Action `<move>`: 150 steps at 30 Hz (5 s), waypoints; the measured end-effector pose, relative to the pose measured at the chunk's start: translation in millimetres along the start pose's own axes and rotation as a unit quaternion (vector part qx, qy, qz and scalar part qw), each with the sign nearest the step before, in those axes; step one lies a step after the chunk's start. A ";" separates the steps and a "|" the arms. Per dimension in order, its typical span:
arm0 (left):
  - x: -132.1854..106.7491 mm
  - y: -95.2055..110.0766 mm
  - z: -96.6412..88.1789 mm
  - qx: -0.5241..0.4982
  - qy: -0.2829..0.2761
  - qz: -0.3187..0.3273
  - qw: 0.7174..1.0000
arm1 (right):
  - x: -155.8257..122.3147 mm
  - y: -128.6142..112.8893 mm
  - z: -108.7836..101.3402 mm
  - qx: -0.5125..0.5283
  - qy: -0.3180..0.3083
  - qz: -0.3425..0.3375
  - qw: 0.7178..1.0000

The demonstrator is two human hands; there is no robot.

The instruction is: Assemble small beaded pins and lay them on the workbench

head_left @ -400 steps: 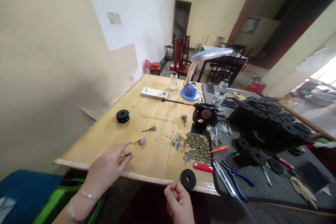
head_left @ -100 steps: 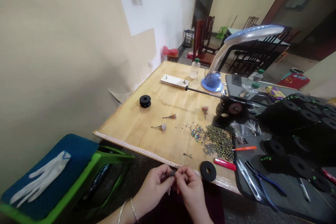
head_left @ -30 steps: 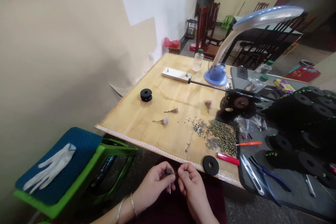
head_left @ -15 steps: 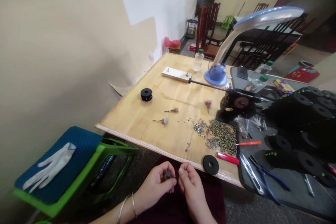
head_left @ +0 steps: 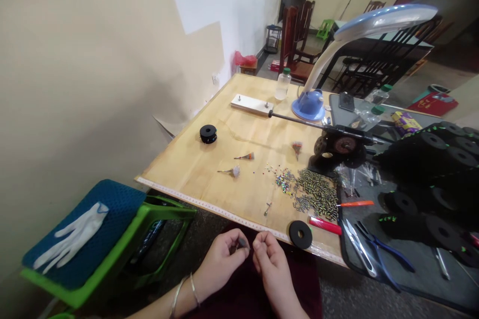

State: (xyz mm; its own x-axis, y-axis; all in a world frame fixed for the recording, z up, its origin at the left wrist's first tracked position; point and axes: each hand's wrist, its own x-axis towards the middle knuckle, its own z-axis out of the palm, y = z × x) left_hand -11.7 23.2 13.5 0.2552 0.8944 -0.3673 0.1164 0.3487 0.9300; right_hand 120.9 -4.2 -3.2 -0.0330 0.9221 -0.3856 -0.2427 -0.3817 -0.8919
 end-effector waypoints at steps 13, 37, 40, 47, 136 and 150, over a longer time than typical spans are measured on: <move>-1.7 13.0 -10.3 0.004 -0.008 0.018 1.000 | 1.5 -5.0 -7.2 -0.149 -0.015 -0.055 0.987; 3.2 7.0 -17.2 0.066 -0.030 0.031 0.997 | -1.8 -11.7 -8.0 -0.018 0.024 0.012 0.999; 5.8 8.5 -16.2 0.080 -0.059 0.040 0.994 | -1.6 -10.6 -9.6 0.015 0.010 0.033 0.999; 9.3 15.7 -15.1 0.046 -0.076 0.047 0.995 | -1.3 -6.8 -10.8 -0.018 -0.016 0.020 1.000; 6.9 -3.9 -2.0 -0.056 0.002 -0.022 0.998 | 3.8 -6.3 -2.4 -0.038 0.005 0.045 0.998; 4.9 -1.0 -2.0 -0.038 0.020 0.004 0.999 | 3.2 -4.7 -0.8 -0.068 -0.011 0.066 0.995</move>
State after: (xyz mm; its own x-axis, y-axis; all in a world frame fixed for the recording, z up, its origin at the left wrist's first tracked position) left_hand -12.5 27.8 10.8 0.2175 0.9069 -0.3608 0.0414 0.3607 0.9317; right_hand 122.7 0.5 -0.4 -0.0780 0.8634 -0.4984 -0.1016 -0.5042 -0.8576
